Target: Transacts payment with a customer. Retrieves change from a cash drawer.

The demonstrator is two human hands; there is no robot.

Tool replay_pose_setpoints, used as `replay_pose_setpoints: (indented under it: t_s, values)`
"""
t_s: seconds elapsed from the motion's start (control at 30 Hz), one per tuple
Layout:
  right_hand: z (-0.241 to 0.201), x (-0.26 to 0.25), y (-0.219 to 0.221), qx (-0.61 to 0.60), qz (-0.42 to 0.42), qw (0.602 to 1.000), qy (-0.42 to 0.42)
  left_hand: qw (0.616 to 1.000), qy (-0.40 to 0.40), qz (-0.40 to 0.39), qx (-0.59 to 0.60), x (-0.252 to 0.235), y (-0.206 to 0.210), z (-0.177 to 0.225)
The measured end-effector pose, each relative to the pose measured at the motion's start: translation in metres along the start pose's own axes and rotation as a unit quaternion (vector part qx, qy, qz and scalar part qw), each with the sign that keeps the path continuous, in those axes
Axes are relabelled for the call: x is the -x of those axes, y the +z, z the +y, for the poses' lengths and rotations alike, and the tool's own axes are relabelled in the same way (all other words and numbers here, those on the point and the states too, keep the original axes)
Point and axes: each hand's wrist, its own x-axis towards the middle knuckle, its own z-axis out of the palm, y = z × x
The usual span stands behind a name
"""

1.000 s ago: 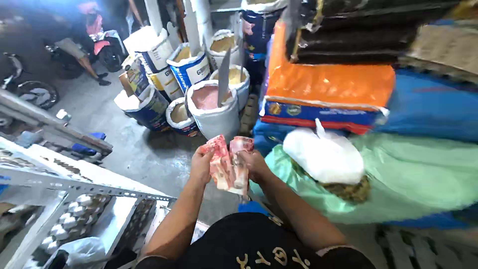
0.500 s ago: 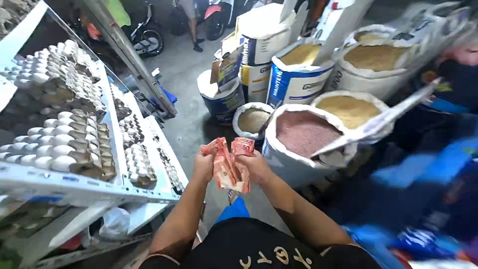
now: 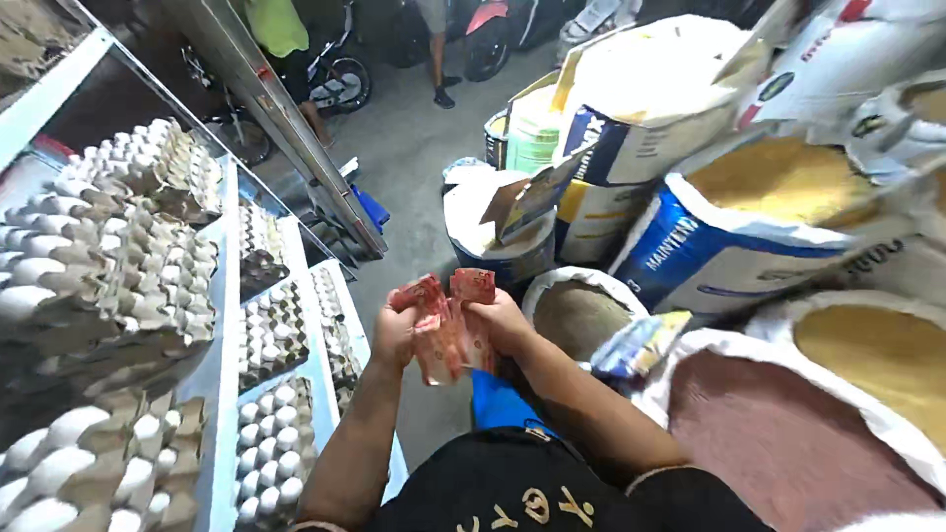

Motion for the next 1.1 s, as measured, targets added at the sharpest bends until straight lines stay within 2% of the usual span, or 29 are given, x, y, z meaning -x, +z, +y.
replay_pose_setpoints:
  t_s: [0.07, 0.13, 0.2, 0.27, 0.33, 0.47, 0.63, 0.7, 0.77, 0.93, 1.0, 1.1]
  values:
    - [-0.005, -0.070, 0.002, 0.078, -0.015, 0.997, -0.019, 0.999, 0.019, -0.030, 0.000, -0.048, 0.002, 0.012]
    - [-0.021, -0.139, 0.012, 0.142, -0.036, 0.989, -0.008, 0.999, 0.015, -0.011, -0.042, -0.104, 0.007, 0.022]
    - [-0.037, -0.201, 0.025, 0.126, -0.080, 0.989, 0.015, 0.997, -0.003, 0.062, -0.055, -0.162, 0.005, 0.034]
    - [-0.056, -0.256, 0.037, 0.034, -0.135, 0.990, 0.008, 0.993, 0.014, 0.117, -0.023, -0.217, -0.009, 0.052]
    - [-0.077, -0.307, 0.048, 0.031, -0.154, 0.988, 0.008, 0.989, 0.037, 0.139, 0.016, -0.266, -0.032, 0.070]
    - [-0.106, -0.415, 0.070, 0.238, -0.165, 0.957, -0.014, 0.994, 0.057, 0.076, 0.045, -0.347, -0.054, 0.107]
    - [-0.124, -0.553, 0.090, 0.330, -0.211, 0.918, -0.068, 1.000, 0.008, 0.014, 0.000, -0.503, -0.051, 0.121]
    - [-0.132, -0.608, 0.089, 0.374, -0.188, 0.902, -0.106, 0.999, -0.020, -0.012, -0.038, -0.576, -0.046, 0.129]
    - [-0.150, -0.661, 0.086, 0.396, -0.153, 0.900, -0.101, 0.995, -0.039, -0.057, -0.065, -0.648, -0.034, 0.141]
    - [-0.175, -0.775, 0.059, 0.344, -0.015, 0.937, -0.060, 0.985, -0.035, -0.150, -0.080, -0.811, 0.012, 0.178]
    - [-0.177, -0.821, 0.041, 0.319, 0.007, 0.947, -0.035, 0.989, -0.021, -0.132, -0.068, -0.880, 0.031, 0.196]
    - [-0.164, -0.900, 0.004, 0.239, -0.022, 0.971, -0.005, 0.998, 0.046, -0.031, -0.021, -1.008, 0.040, 0.230]
